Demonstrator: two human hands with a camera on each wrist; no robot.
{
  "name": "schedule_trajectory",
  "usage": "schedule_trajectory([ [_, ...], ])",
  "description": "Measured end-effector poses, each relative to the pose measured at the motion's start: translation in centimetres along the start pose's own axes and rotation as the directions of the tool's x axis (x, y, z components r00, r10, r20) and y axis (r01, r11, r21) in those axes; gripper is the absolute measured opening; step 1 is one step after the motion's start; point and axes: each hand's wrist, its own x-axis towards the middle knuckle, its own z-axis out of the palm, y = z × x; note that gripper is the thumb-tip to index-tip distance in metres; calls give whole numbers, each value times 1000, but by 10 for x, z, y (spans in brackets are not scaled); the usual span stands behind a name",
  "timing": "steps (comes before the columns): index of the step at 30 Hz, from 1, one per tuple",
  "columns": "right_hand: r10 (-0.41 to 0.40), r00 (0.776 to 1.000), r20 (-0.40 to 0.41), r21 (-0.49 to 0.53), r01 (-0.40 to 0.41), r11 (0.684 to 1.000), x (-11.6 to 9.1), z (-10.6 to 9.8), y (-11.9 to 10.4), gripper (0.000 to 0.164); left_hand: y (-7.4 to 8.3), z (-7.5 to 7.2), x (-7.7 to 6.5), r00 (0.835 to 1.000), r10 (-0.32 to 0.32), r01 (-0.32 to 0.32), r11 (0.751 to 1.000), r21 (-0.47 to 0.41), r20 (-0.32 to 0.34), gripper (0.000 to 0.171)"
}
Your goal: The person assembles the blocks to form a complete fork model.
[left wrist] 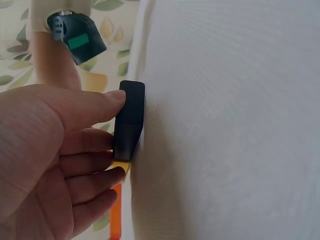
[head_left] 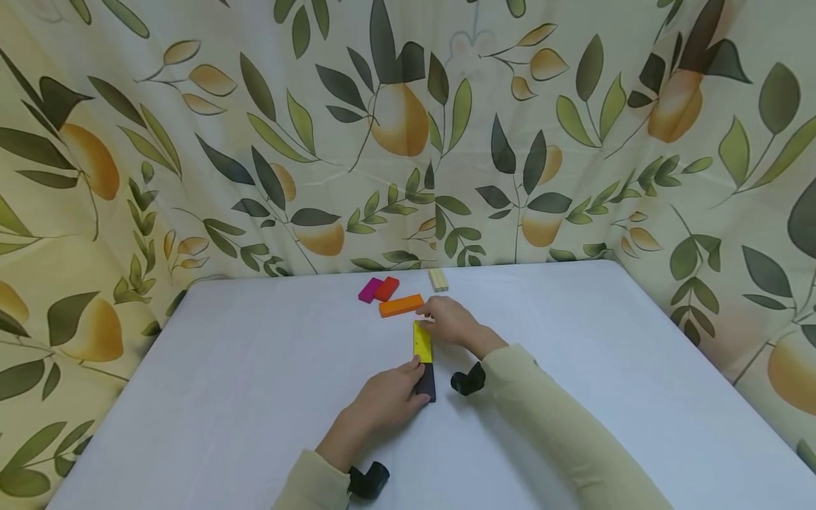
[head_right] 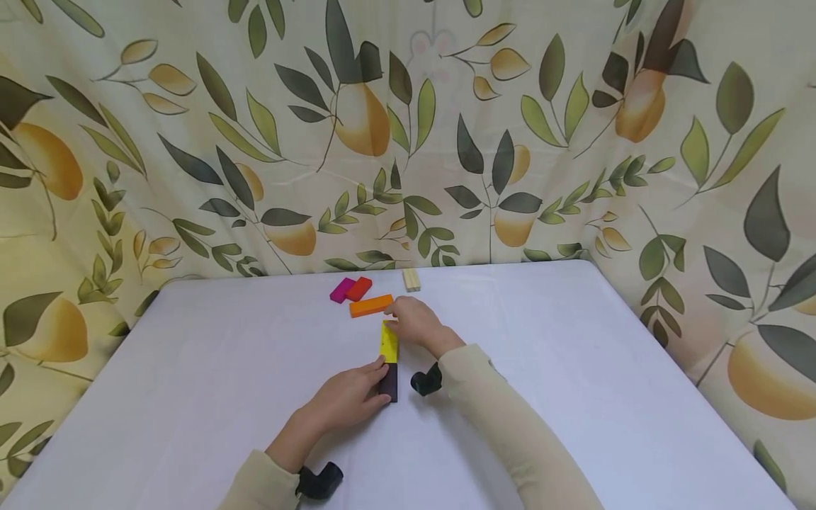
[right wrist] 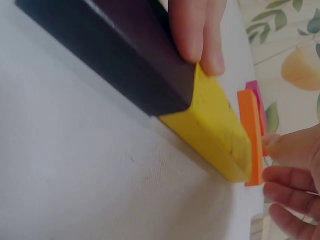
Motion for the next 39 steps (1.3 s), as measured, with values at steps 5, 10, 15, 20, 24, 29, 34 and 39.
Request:
schedule_trajectory([
  [5,16,1000,-10,11,-16,1000,7,2,3,29,-1,0,0,1000,-1,1,1000,-10,8,59],
  [10,-2,1000,-24,6,2,1000,12,3,7,28,-2,1,0,1000,-4,4,1000,-11,8,60],
  [15,-30,999,-42,2,30,1000,18,3,12,28,-2,-1,-1,1000,-5,5,1000,-5,9,59],
  [20,-35,998,-49,10,35,999,22,3,13,30,-2,-2,-1,1000,-7,7,1000,-1,10,59],
  [24,-35,999,-40,24,36,999,26,6,14,30,-2,-4,-2,1000,-12,12,1000,0,5,59],
  [29,-34,999,-24,11,35,999,32,10,16,32,-2,-3,-2,1000,-9,9,1000,-12,10,59],
  [34,-44,999,7,-10,44,999,34,12,18,36,-3,0,-1,1000,17,-17,1000,-16,1,59],
  [39,-57,998,12,-19,57,998,36,11,19,35,-4,2,-1,999,36,-36,999,0,-21,58],
])
